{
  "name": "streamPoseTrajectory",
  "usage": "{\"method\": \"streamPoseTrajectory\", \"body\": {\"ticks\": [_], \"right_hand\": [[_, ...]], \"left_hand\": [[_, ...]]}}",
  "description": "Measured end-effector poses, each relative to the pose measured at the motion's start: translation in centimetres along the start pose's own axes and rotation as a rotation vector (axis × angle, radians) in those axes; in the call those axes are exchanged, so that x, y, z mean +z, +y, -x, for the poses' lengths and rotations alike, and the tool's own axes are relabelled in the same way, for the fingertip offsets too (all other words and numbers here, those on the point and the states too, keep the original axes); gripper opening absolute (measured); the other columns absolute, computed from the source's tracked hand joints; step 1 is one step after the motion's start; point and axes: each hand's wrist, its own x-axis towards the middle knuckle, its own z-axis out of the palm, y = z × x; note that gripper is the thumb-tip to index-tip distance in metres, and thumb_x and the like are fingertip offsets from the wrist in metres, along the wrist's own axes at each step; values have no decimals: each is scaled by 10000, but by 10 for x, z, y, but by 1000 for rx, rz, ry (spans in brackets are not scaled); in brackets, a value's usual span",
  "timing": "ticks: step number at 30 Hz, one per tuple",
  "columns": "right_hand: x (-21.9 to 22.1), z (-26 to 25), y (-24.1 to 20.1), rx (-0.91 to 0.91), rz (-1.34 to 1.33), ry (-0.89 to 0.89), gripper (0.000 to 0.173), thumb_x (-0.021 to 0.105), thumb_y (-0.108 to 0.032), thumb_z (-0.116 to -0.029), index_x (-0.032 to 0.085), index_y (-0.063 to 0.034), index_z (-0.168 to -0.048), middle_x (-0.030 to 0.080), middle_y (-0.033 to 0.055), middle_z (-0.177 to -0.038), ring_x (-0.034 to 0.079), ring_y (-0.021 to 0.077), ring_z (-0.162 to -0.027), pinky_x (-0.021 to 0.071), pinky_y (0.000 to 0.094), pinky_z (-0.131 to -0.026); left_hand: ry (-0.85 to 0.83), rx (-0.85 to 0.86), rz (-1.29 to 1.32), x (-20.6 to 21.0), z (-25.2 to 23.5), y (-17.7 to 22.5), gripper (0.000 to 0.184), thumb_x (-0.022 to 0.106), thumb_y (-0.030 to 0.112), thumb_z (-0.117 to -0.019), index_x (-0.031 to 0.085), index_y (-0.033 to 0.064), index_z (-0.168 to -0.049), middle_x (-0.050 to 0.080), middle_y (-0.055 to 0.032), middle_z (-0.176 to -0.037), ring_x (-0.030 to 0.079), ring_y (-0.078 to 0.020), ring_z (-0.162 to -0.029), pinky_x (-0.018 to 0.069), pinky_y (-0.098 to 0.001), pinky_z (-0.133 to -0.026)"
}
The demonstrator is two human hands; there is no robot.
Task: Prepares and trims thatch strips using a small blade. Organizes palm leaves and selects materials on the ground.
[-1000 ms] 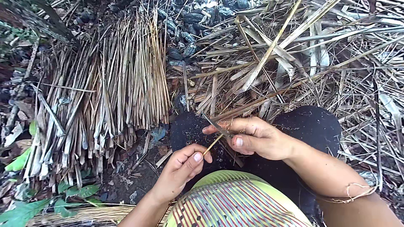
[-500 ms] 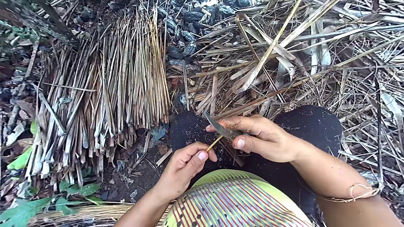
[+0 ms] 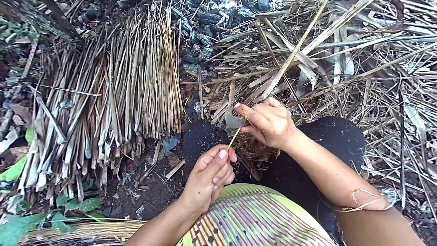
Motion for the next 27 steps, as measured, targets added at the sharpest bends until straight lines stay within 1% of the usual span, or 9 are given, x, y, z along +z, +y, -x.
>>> {"method": "streamPoseTrajectory", "body": {"ticks": [4,6,9,11,14,16,19,23,27], "right_hand": [[14,4,12,25,28,-5,445,447,-349,-1076,690,9,-1180,618,89,-698,570,218,-584,431,371,-601],[15,3,9,96,-29,-23,433,464,-337,-1072,694,10,-1193,673,108,-772,607,223,-631,448,382,-618],[4,-3,-4,311,-256,-196,367,541,-259,-1036,661,13,-1252,736,105,-940,682,186,-750,543,376,-677],[-6,-7,-10,404,-447,-282,383,541,-261,-1045,627,11,-1300,716,64,-943,657,78,-766,562,256,-694],[-20,-11,-14,465,-682,-409,449,545,-291,-1048,545,-27,-1410,702,24,-1050,615,-21,-785,532,163,-703],[-27,-14,-12,498,-855,-495,532,548,-335,-1039,472,-47,-1480,663,-34,-975,540,-58,-708,483,121,-630],[-34,-15,-9,538,-1140,-543,602,556,-383,-1030,425,-39,-1506,614,-94,-833,469,-99,-628,409,75,-545],[-33,-10,-6,545,-1445,-552,587,536,-430,-1044,473,-35,-1473,523,-112,-732,426,-102,-572,348,67,-486],[-34,-8,-10,524,-1480,-493,550,511,-419,-1056,513,-21,-1435,504,-116,-697,420,-104,-563,344,64,-489]], "left_hand": [[114,15,129,4,-10,-6,336,339,142,-1089,635,153,-931,351,165,-510,365,56,-430,352,-109,-463],[107,36,86,0,-14,-8,330,343,146,-1088,638,156,-942,357,165,-513,368,56,-435,357,-113,-468],[91,75,-261,-18,-18,-8,299,366,151,-1082,659,140,-1026,402,175,-571,372,69,-484,336,-106,-485],[86,154,-552,-31,-20,-7,277,400,133,-1076,676,108,-1080,486,174,-666,437,86,-557,372,-87,-524],[75,334,-838,-41,-17,-5,252,453,174,-1079,676,73,-1137,564,150,-788,484,98,-654,413,-81,-598],[24,389,-889,-45,-15,-1,284,434,216,-1097,677,77,-1148,516,150,-748,429,110,-628,368,-76,-576],[-63,365,-853,-44,-10,5,305,412,234,-1108,682,98,-1146,465,161,-712,365,117,-598,312,-71,-545],[-149,300,-741,-39,-6,9,280,423,264,-1110,671,135,-1099,447,177,-712,341,128,-597,284,-60,-536],[-191,198,-564,-38,-6,13,246,445,299,-1102,664,195,-1061,411,192,-676,338,119,-574,281,-67,-519]]}}
